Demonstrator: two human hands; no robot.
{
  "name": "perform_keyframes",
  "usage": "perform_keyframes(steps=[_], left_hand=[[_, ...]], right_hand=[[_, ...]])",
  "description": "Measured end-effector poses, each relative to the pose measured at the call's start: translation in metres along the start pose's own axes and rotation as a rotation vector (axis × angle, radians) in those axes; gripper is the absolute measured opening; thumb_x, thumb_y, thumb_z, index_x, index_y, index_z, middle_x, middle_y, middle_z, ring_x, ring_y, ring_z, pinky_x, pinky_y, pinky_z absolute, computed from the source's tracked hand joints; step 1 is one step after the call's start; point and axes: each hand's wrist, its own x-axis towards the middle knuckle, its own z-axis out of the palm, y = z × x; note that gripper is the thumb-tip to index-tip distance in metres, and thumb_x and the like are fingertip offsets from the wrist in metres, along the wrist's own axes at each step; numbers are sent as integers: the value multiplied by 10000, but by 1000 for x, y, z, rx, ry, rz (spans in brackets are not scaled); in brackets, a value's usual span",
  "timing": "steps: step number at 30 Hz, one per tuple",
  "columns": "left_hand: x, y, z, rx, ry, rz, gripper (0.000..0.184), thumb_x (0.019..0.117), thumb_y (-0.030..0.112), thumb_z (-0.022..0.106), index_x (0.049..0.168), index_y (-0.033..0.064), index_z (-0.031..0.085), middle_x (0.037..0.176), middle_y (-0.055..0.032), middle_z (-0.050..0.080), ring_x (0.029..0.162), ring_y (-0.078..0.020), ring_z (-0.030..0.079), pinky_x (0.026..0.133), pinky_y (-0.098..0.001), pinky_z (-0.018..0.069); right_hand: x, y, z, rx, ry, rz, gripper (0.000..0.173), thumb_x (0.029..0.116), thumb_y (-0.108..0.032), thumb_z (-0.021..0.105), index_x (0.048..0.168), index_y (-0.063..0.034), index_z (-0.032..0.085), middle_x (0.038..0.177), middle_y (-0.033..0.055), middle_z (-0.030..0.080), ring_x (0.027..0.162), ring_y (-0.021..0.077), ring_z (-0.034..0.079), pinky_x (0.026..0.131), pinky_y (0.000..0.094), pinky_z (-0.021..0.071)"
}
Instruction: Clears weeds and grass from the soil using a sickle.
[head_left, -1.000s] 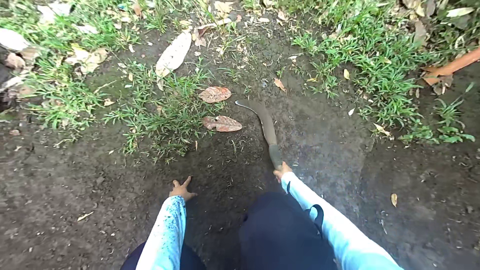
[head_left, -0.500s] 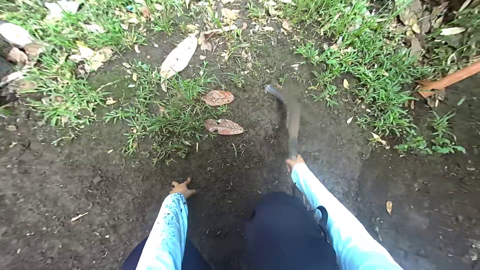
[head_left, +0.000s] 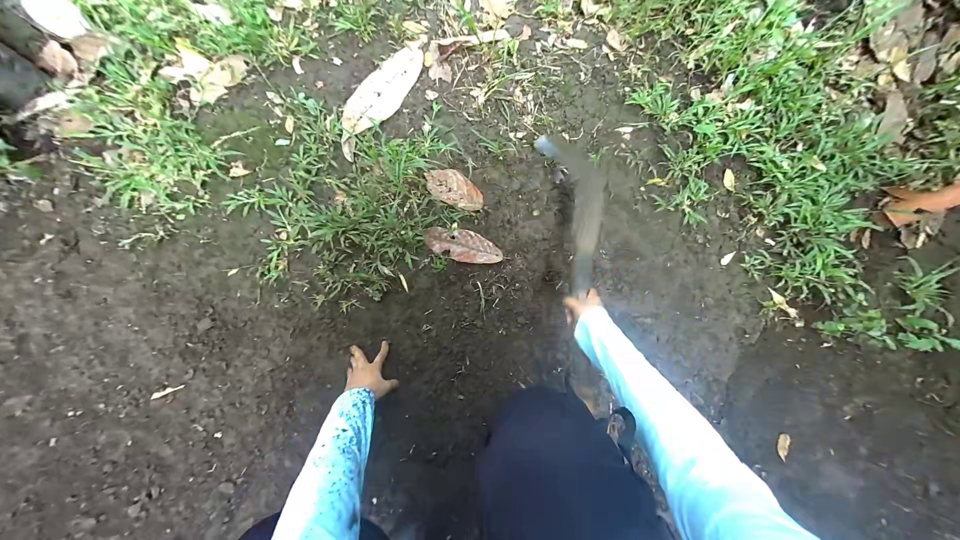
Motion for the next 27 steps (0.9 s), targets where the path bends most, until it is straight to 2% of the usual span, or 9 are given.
perform_keyframes(steps=[3, 7, 10, 13, 15, 18, 21, 25, 27], left_hand=[[-1, -4, 4, 12, -23, -3, 997, 881, 306, 811, 1652, 294, 180, 1664, -335, -101, 1523, -547, 147, 1197, -595, 293], [-6, -7, -11, 8, -47, 11, 959, 882, 281, 809, 1642, 323, 225, 1684, -303, -59, 1506, -560, 195, 1177, -640, 297], [-7, -8, -31, -13, -99, -20, 795, 934, 278, 747, 1614, 290, 335, 1701, -255, 64, 1468, -539, 315, 1147, -661, 332], [-9, -10, -47, -77, -127, -18, 552, 992, 220, 659, 1520, 174, 506, 1569, -223, 448, 1435, -434, 446, 1161, -629, 339], [-15, -14, -49, -98, -160, -49, 494, 1012, 206, 632, 1493, 146, 537, 1494, -233, 531, 1418, -424, 472, 1166, -608, 341], [-20, -25, -64, -152, -113, -115, 502, 1016, 205, 629, 1503, 144, 525, 1489, -228, 538, 1413, -421, 479, 1166, -601, 346], [-32, -40, -76, -236, 6, -181, 529, 1021, 197, 613, 1533, 157, 484, 1515, -243, 506, 1417, -444, 467, 1154, -633, 348], [-13, -52, -82, -312, 235, -179, 635, 994, 111, 623, 1581, 99, 382, 1633, -240, 329, 1475, -448, 379, 1173, -633, 326], [-1, -54, -73, -309, 274, -187, 680, 979, 101, 637, 1596, 106, 352, 1663, -234, 264, 1477, -456, 372, 1151, -639, 355]], right_hand=[[44, -23, 31, 75, 132, -79, 480, 973, -76, 644, 1398, 37, 451, 972, 188, 610, 703, 238, 626, 666, 378, 568], [30, 43, 6, -596, -165, -8, 809, 971, -178, 692, 1611, -8, 229, 1467, 298, 523, 1301, 408, 592, 1087, 541, 486], [15, 32, -33, -530, -157, -1, 769, 1000, -164, 669, 1609, -23, 221, 1357, 304, 585, 1109, 386, 684, 955, 511, 561], [23, -34, -20, -264, -6, -21, 631, 1023, -104, 623, 1543, 36, 295, 1162, 249, 604, 838, 268, 648, 779, 390, 556], [37, -37, -1, -323, 17, -11, 658, 989, -78, 663, 1539, 46, 325, 1312, 263, 592, 1048, 306, 669, 937, 417, 546], [43, 12, -21, -662, -145, -49, 817, 955, -167, 716, 1600, 17, 250, 1500, 303, 493, 1379, 402, 528, 1156, 532, 420], [27, 5, -60, -702, -148, -54, 832, 968, -178, 704, 1621, -14, 215, 1463, 313, 525, 1341, 420, 560, 1129, 554, 436], [36, -58, -20, -296, 58, -39, 728, 1000, -114, 664, 1575, 34, 244, 1293, 282, 597, 1020, 347, 680, 900, 450, 560], [52, -21, 2, -396, 29, 7, 805, 957, -118, 710, 1589, 43, 239, 1447, 291, 538, 1264, 382, 611, 1081, 494, 491]])
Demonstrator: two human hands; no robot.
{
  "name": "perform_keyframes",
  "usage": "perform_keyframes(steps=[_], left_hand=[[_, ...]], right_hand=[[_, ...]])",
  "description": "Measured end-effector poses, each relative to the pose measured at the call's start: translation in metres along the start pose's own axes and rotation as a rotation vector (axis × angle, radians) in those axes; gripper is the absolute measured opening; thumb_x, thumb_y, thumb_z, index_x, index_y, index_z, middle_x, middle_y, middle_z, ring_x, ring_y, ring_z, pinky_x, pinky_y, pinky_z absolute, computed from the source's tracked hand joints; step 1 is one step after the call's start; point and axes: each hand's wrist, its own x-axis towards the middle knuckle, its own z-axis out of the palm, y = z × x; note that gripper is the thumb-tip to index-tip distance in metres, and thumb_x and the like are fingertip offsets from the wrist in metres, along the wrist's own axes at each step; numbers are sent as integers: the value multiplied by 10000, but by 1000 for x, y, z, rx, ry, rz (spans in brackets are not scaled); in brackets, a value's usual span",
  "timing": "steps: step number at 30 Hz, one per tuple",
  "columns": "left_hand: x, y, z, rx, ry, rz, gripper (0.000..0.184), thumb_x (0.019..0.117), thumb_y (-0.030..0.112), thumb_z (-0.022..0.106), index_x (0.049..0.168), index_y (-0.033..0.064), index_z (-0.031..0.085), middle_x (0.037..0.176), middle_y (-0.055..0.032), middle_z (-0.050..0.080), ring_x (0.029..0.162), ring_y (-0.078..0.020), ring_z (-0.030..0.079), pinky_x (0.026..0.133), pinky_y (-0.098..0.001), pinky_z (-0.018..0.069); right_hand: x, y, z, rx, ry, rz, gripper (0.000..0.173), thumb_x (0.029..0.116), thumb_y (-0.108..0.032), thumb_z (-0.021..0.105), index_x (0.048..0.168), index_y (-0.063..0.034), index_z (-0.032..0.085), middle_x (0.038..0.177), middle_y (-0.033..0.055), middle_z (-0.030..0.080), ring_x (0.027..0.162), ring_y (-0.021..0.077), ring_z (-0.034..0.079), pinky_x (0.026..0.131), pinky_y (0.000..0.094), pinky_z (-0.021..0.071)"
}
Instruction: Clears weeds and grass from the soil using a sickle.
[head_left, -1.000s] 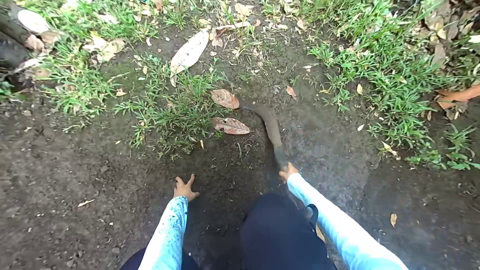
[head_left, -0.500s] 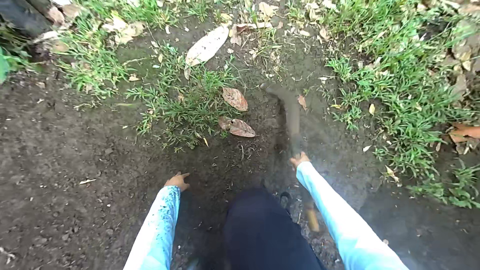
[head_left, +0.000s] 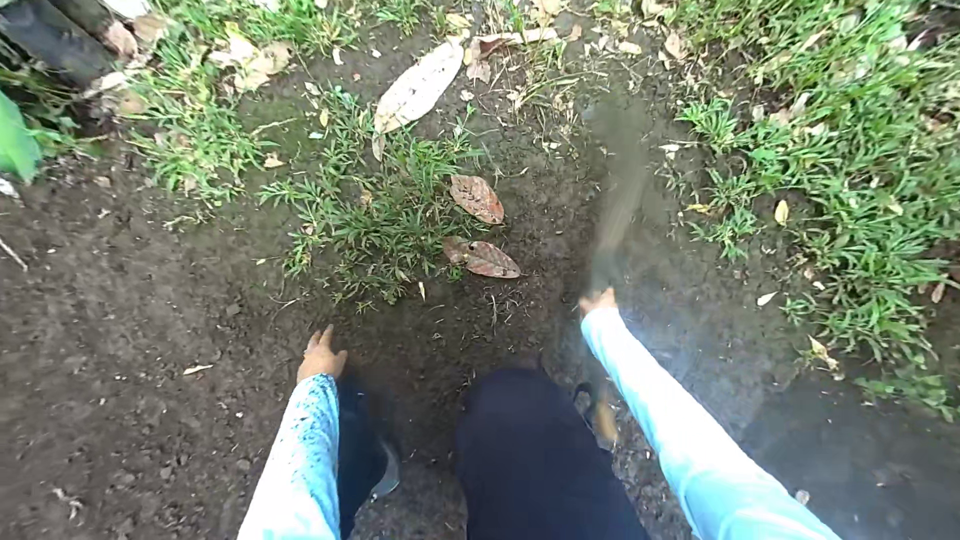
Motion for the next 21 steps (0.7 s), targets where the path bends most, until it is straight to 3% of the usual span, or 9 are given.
perform_keyframes(steps=[3, 6, 8, 10, 11, 13, 15, 18, 21], left_hand=[[7, 8, 3, -9, -7, 23, 706, 964, 83, 656, 1598, 102, 346, 1680, -235, 211, 1498, -456, 332, 1166, -617, 346], [11, 11, 7, -26, 11, 48, 712, 959, 85, 660, 1598, 101, 346, 1688, -241, 172, 1508, -469, 301, 1173, -619, 330], [16, 11, 11, -61, 57, 90, 711, 945, 62, 665, 1587, 72, 360, 1679, -273, 167, 1505, -497, 286, 1170, -645, 318], [19, 10, 21, -73, 73, 101, 713, 935, 48, 670, 1582, 71, 372, 1678, -274, 167, 1514, -494, 267, 1180, -635, 309], [18, 8, 26, -63, 73, 99, 716, 931, 51, 675, 1581, 77, 376, 1681, -267, 167, 1522, -478, 260, 1190, -620, 305], [15, 8, 26, -55, 75, 109, 714, 926, 61, 688, 1575, 78, 390, 1681, -261, 175, 1527, -462, 259, 1199, -603, 300], [10, 3, 24, -74, 88, 103, 715, 924, 61, 695, 1572, 75, 394, 1679, -265, 176, 1529, -460, 257, 1206, -594, 292], [10, -12, 7, -77, 111, 97, 711, 927, 51, 689, 1573, 77, 392, 1680, -269, 167, 1526, -476, 251, 1200, -611, 290], [17, -29, -18, -39, 148, 126, 690, 920, 37, 691, 1555, 70, 424, 1675, -277, 177, 1507, -502, 276, 1176, -642, 315]], right_hand=[[-7, 70, 0, -289, -124, -34, 861, 948, -205, 720, 1615, 6, 219, 1458, 306, 536, 1360, 429, 544, 1145, 561, 424], [-20, 65, -36, -216, -78, -17, 820, 973, -168, 693, 1620, -14, 213, 1443, 301, 553, 1332, 415, 572, 1125, 549, 442], [-22, 17, -38, 86, 28, -11, 732, 1002, -120, 652, 1594, 11, 243, 1327, 296, 597, 1081, 367, 673, 944, 487, 549], [-14, -20, -18, 257, 92, 1, 691, 1004, -86, 642, 1567, 28, 258, 1210, 260, 603, 896, 319, 662, 810, 430, 563], [-6, -15, -2, 185, 88, 8, 719, 975, -88, 679, 1558, 35, 277, 1240, 262, 612, 963, 328, 681, 861, 438, 567], [-2, 23, 13, -71, -37, -3, 822, 935, -141, 724, 1592, 30, 261, 1462, 300, 527, 1318, 398, 578, 1116, 531, 462], [-11, 46, -6, -198, -88, -4, 845, 956, -186, 714, 1610, 16, 218, 1488, 308, 507, 1381, 426, 524, 1153, 559, 415], [-18, 26, -40, 35, 5, -18, 741, 989, -132, 668, 1589, 8, 257, 1304, 299, 606, 1038, 368, 685, 913, 498, 560], [-27, -55, -45, 481, 109, -28, 468, 1042, -74, 574, 1453, 61, 396, 989, 182, 571, 676, 180, 558, 660, 315, 517]])
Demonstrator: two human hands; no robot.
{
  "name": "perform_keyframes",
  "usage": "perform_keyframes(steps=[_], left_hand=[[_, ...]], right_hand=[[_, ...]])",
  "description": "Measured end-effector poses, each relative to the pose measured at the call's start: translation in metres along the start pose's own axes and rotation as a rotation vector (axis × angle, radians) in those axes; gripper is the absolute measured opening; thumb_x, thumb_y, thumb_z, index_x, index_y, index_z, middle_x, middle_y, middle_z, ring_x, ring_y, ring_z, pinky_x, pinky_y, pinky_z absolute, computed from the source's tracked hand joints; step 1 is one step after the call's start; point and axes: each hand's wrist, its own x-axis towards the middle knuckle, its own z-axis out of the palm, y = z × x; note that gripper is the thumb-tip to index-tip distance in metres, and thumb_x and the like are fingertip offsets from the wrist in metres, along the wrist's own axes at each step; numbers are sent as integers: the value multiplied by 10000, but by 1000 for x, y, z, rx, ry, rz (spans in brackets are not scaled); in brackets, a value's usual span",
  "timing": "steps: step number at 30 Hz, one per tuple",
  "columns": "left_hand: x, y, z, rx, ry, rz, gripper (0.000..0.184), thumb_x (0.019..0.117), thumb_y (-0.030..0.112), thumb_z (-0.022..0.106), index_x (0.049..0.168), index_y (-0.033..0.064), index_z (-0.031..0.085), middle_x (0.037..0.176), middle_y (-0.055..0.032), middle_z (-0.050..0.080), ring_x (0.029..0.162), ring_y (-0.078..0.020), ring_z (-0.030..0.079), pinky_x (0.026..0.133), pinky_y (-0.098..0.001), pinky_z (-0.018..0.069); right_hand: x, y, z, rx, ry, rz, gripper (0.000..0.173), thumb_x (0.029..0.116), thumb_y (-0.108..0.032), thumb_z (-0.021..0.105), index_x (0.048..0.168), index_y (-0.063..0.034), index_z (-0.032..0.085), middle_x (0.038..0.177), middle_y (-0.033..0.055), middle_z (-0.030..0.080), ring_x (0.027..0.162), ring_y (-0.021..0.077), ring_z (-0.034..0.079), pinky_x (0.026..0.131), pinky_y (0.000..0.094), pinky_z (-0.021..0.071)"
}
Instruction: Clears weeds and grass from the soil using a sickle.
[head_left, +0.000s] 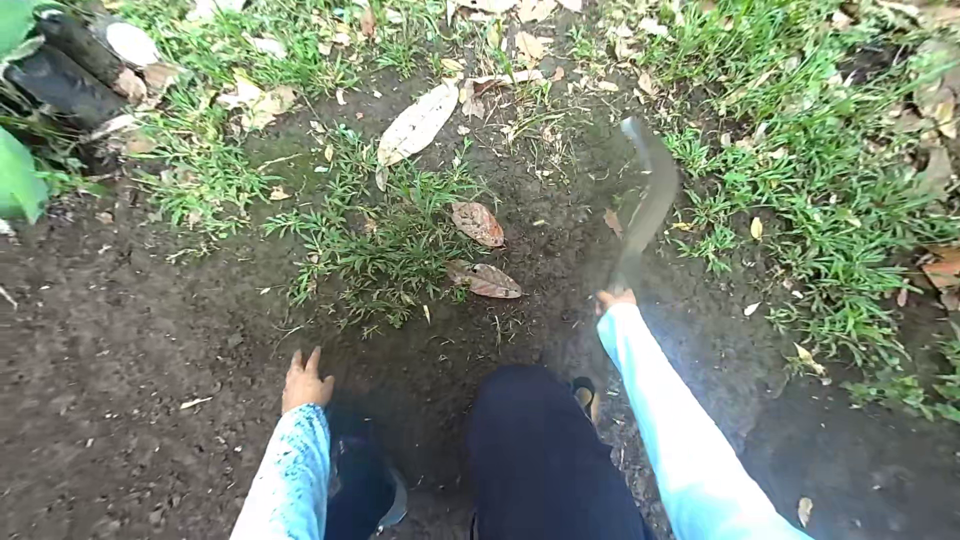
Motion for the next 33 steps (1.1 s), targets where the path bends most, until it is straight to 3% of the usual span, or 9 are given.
perform_keyframes(steps=[2, 4, 7, 10, 14, 18, 22, 28, 33], left_hand=[[4, -13, -17, 19, 32, 6, 673, 920, 31, 682, 1547, 74, 441, 1674, -274, 188, 1496, -511, 294, 1161, -665, 322], [8, -21, -37, 28, 78, -3, 656, 924, 35, 679, 1539, 74, 454, 1671, -271, 200, 1490, -514, 302, 1157, -672, 321], [8, -31, -70, 9, 144, -15, 652, 931, 37, 677, 1539, 55, 443, 1668, -279, 201, 1496, -517, 286, 1172, -663, 305], [6, -35, -86, -89, 238, -50, 650, 936, 18, 656, 1544, 42, 429, 1661, -299, 195, 1501, -522, 268, 1184, -655, 278], [-1, -20, -63, -150, 231, -64, 630, 941, 13, 634, 1537, 23, 429, 1655, -313, 194, 1497, -522, 274, 1192, -635, 280], [-2, -9, -36, -105, 156, -13, 639, 929, 13, 641, 1537, 52, 446, 1669, -282, 189, 1514, -498, 260, 1200, -622, 282], [-3, -9, -39, -122, 160, -53, 628, 942, 22, 632, 1539, 44, 437, 1673, -278, 181, 1523, -481, 252, 1209, -600, 275], [0, 5, -28, -161, 142, -74, 622, 951, 9, 623, 1542, 48, 433, 1675, -278, 170, 1511, -493, 268, 1204, -600, 285], [-2, 16, -19, -191, 147, -74, 627, 939, 14, 638, 1535, 51, 446, 1673, -273, 185, 1511, -478, 280, 1210, -576, 288]], right_hand=[[1, -4, 37, 27, 3, 6, 463, 1009, -37, 601, 1426, 52, 422, 1019, 182, 578, 732, 199, 595, 687, 320, 534], [-2, 49, 57, -377, -144, 16, 694, 940, -56, 699, 1537, 47, 360, 1371, 271, 581, 1178, 327, 641, 1036, 459, 518], [-21, 121, 27, -838, -360, -1, 843, 950, -234, 726, 1608, -1, 252, 1489, 290, 516, 1384, 407, 528, 1158, 553, 416], [-23, 109, -4, -709, -290, -34, 819, 961, -174, 713, 1606, 9, 242, 1456, 312, 536, 1346, 427, 556, 1140, 555, 427], [-17, 31, 33, -190, -72, -4, 671, 1004, -66, 634, 1557, 21, 265, 1169, 249, 597, 842, 293, 651, 763, 414, 561], [-10, 108, 40, -671, -264, -12, 829, 926, -152, 740, 1583, 46, 275, 1490, 300, 503, 1364, 384, 544, 1150, 521, 436], [-27, 125, -7, -837, -342, -18, 831, 977, -227, 707, 1619, -17, 224, 1482, 295, 523, 1379, 408, 535, 1165, 546, 404], [-9, -5, 72, -27, -94, -46, 547, 1018, -75, 602, 1497, 45, 368, 1132, 246, 600, 808, 269, 628, 742, 398, 557], [-13, 71, 94, -776, -361, -139, 827, 948, -147, 713, 1599, 35, 237, 1505, 320, 480, 1401, 431, 500, 1170, 557, 403]])
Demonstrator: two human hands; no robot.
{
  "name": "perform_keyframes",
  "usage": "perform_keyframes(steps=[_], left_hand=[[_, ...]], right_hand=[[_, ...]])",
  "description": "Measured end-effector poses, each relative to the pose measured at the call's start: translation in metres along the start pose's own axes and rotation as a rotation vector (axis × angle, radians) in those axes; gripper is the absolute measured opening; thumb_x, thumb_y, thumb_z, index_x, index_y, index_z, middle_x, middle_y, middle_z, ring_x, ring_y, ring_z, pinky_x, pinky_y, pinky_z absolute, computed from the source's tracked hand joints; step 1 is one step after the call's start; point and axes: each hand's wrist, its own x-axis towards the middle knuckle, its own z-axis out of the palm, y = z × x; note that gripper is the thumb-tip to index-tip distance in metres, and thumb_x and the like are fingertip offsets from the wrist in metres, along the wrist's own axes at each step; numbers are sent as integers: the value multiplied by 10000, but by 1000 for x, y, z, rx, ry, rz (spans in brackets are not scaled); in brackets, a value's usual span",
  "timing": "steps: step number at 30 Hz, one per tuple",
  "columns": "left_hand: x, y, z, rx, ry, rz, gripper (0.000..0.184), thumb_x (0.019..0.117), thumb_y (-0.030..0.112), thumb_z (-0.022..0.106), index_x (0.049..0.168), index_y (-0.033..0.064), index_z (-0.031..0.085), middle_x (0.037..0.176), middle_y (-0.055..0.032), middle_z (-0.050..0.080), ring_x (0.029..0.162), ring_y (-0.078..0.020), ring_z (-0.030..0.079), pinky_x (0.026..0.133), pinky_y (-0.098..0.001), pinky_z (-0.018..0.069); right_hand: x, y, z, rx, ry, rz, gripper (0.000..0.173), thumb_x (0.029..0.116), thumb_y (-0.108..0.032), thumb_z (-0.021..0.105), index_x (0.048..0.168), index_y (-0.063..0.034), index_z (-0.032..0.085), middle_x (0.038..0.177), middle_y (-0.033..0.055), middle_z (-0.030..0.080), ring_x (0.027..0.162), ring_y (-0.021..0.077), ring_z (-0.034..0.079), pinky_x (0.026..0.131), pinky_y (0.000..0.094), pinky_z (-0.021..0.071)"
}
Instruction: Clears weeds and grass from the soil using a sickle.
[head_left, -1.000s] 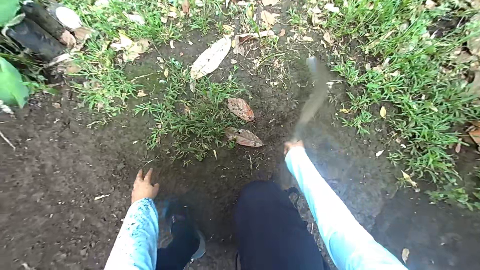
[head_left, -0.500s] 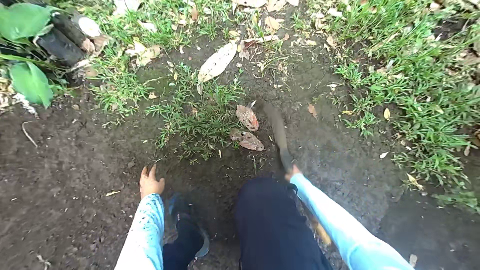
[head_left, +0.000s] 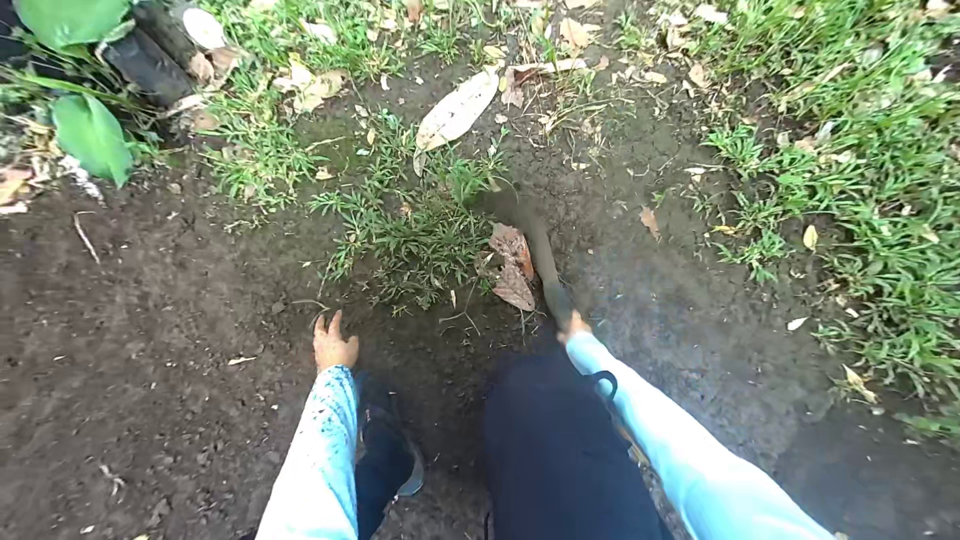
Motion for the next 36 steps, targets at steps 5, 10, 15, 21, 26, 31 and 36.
perform_keyframes(steps=[5, 10, 15, 21, 26, 31, 36], left_hand=[[0, -7, -2, -21, 12, -28, 624, 945, 19, 637, 1537, 60, 446, 1671, -271, 195, 1509, -480, 282, 1204, -586, 292], [-5, -20, 10, -9, -1, -58, 635, 939, 20, 638, 1541, 75, 444, 1676, -264, 181, 1515, -468, 277, 1211, -582, 288], [-3, -35, -1, -38, 23, -78, 618, 941, 30, 642, 1530, 50, 456, 1657, -292, 214, 1502, -485, 295, 1202, -597, 297], [-3, -39, -3, -40, 44, -119, 608, 951, 29, 635, 1531, 38, 450, 1658, -292, 213, 1515, -478, 271, 1217, -581, 275], [1, -36, 4, -34, 25, -90, 609, 943, 27, 641, 1523, 28, 456, 1668, -271, 203, 1517, -460, 280, 1212, -573, 296], [2, -46, -10, -91, 78, -111, 603, 946, 16, 629, 1524, 44, 461, 1664, -275, 211, 1520, -458, 275, 1217, -571, 284], [-7, -56, -1, -62, 52, -172, 601, 954, 21, 614, 1531, 51, 452, 1663, -278, 211, 1512, -466, 284, 1216, -570, 282]], right_hand=[[-22, 1, -64, 139, 95, 16, 752, 975, -145, 681, 1585, 19, 272, 1382, 302, 578, 1192, 386, 645, 1029, 518, 514], [12, -114, -73, 667, 309, 11, 564, 1004, -85, 635, 1490, 39, 378, 1170, 219, 586, 905, 272, 640, 799, 387, 561], [-6, -1, -13, -234, -39, -45, 853, 932, -199, 737, 1609, -9, 253, 1460, 314, 530, 1365, 443, 535, 1143, 578, 421], [-9, -50, -75, 365, 201, -21, 653, 996, -85, 641, 1543, 57, 313, 1275, 305, 595, 1014, 352, 658, 908, 471, 544], [22, -81, -17, 249, 177, -25, 710, 923, -59, 723, 1525, 74, 371, 1451, 307, 523, 1324, 386, 559, 1108, 517, 469], [-19, 9, -32, -146, -29, -28, 825, 951, -173, 721, 1608, -8, 251, 1457, 309, 534, 1357, 431, 545, 1141, 565, 424], [24, -68, -47, 456, 286, 26, 708, 966, -96, 701, 1548, 27, 316, 1299, 299, 591, 1041, 371, 667, 901, 493, 561]])
